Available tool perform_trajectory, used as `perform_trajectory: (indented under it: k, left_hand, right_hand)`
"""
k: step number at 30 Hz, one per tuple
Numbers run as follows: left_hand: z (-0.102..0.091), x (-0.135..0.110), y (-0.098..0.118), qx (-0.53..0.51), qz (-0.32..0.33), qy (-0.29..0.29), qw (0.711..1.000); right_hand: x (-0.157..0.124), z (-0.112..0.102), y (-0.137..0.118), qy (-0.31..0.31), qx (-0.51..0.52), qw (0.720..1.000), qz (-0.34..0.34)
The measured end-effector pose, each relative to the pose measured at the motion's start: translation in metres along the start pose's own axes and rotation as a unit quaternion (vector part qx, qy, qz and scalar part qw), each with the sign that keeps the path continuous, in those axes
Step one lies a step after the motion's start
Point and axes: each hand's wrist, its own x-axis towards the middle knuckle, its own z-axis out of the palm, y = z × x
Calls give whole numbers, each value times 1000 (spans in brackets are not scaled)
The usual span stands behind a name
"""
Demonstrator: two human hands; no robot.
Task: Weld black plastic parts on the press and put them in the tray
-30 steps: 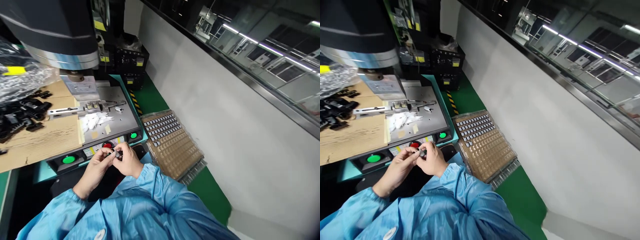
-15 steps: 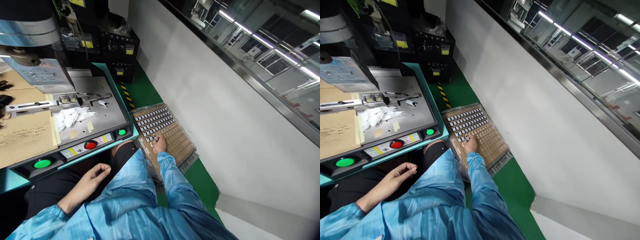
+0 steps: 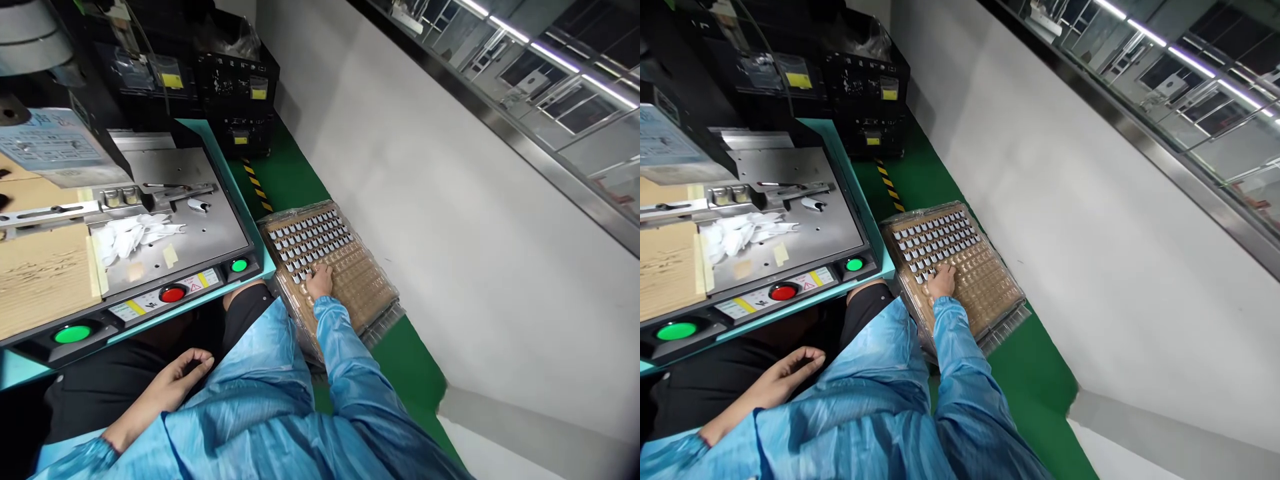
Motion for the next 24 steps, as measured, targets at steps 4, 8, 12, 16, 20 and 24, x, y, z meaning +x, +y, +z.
perform_trajectory:
  k: [4,8,12,16,20,24]
  left_hand:
    - [-1,2,0,7,-3,2,1000]
    - [-1,4,-1,5,-6,0,1000]
    - [0,3,-1,0,-6,5,1000]
    - [2,2,3,-4,-6,9,1000]
    - [-1,3,9,-4,3,-1,1000]
    - [-14,0,30,29,21,-23,999]
  right_hand:
    - [3,-5,8,21,4,1000,-9]
    - [11,-6,12,27,-17,999,-43]
    - [18,-4,9,10,-28,998,-57]
    - [20,-1,5,7,-23,998,-59]
    - [19,-2,4,13,-20,998,-52]
    - [17,-12,-7,32,4,998,-53]
